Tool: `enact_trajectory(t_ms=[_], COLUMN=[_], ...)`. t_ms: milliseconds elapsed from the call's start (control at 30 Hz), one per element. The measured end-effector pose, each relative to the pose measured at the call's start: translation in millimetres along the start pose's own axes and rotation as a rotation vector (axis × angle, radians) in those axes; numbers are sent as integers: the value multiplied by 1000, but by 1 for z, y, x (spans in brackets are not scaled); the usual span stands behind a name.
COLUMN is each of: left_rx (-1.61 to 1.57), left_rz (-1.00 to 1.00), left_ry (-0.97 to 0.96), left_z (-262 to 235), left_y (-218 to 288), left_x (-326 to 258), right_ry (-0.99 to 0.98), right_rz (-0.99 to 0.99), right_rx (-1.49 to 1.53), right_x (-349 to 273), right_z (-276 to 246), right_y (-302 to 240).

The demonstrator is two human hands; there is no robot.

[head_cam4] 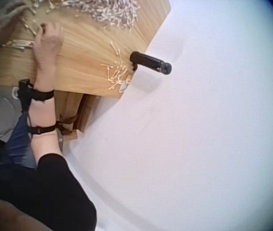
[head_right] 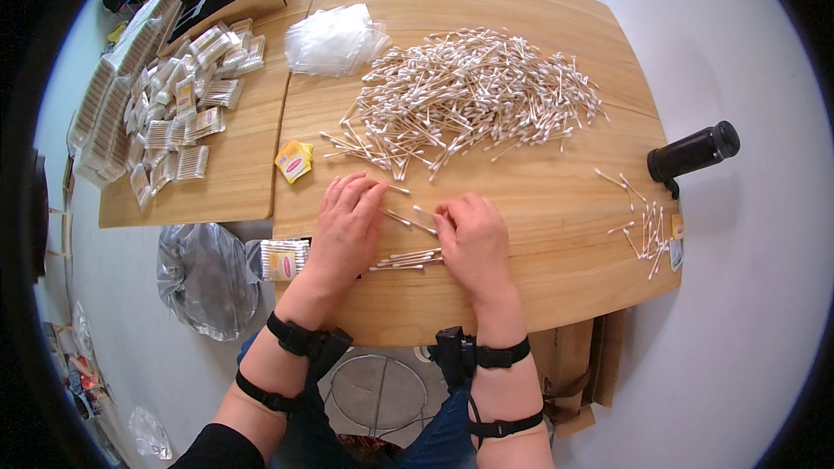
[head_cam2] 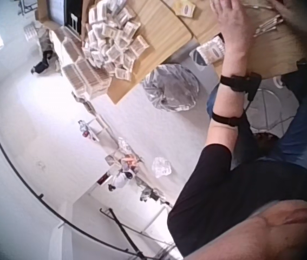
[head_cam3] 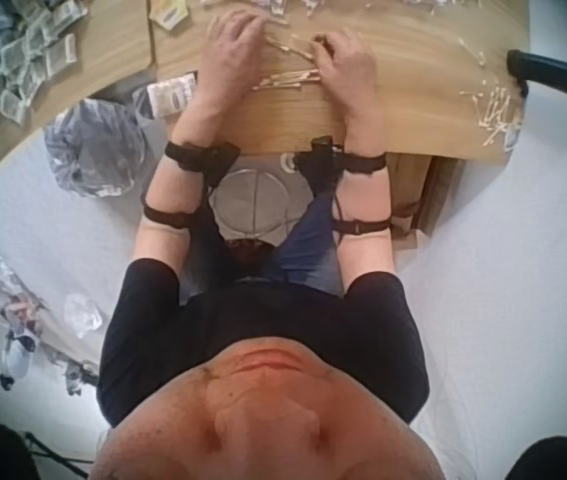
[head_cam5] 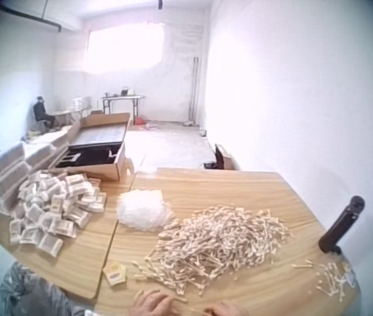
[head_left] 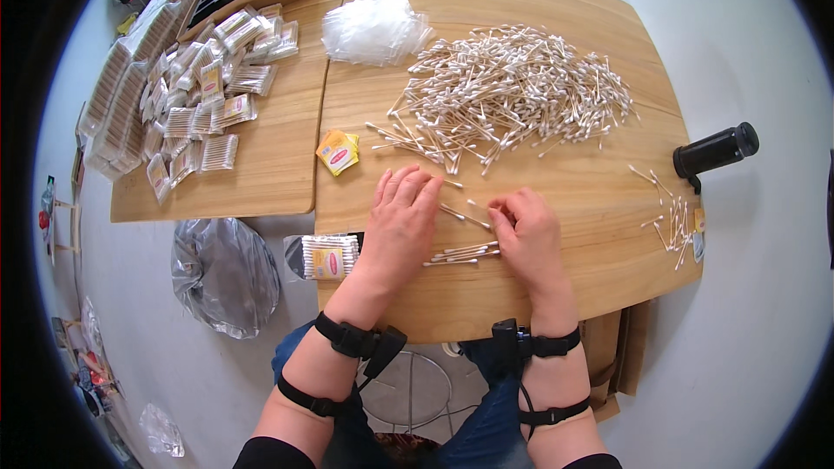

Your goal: Packing bundles of cotton swabs into plastic sleeves using a sorting jig.

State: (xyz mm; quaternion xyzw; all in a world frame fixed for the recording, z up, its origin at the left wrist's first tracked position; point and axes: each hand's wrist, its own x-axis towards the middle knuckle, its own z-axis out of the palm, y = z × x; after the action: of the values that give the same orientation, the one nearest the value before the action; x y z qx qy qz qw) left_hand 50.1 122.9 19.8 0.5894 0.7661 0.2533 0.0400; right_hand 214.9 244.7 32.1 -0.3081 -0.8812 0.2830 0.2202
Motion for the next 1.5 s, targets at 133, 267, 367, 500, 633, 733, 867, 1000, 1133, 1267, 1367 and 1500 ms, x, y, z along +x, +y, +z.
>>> enact_trajectory(t_ms=[133,267,367,500,633,733,867,1000,1133,1267,1367,1500], left_rx=[13,94,-45,-97,-228,-320,-366,-292,-374,-459,-392,-351], left_rz=[21,57,47,52,27,-5,30,56,39,15,-22,-17], left_ry=[130,149,148,154,123,137,215,165,68,29,125,188], left_z=[3,6,1,2,-2,2,1,3,0,0,-1,-1], left_y=[-1,-3,1,7,13,16,14,17,17,18,18,13], left_x=[-2,-2,-1,-5,-13,-14,-10,-13,-16,-15,-16,-11], right_ry=[21,-2,-16,23,-2,7,6,-46,10,182,198,162], right_rz=[-3,-55,-73,-114,-97,-45,40,-51,59,-40,-132,-168], right_rx=[-31,-45,-22,18,72,222,179,197,327,59,-177,-65], right_x=[1,-1,-2,-2,0,-2,-1,1,3,21,26,24], right_z=[-5,-8,-3,5,2,0,-7,-1,9,9,19,23], right_y=[-10,-12,-14,-13,-11,-1,-6,-11,-8,-18,-16,-6])
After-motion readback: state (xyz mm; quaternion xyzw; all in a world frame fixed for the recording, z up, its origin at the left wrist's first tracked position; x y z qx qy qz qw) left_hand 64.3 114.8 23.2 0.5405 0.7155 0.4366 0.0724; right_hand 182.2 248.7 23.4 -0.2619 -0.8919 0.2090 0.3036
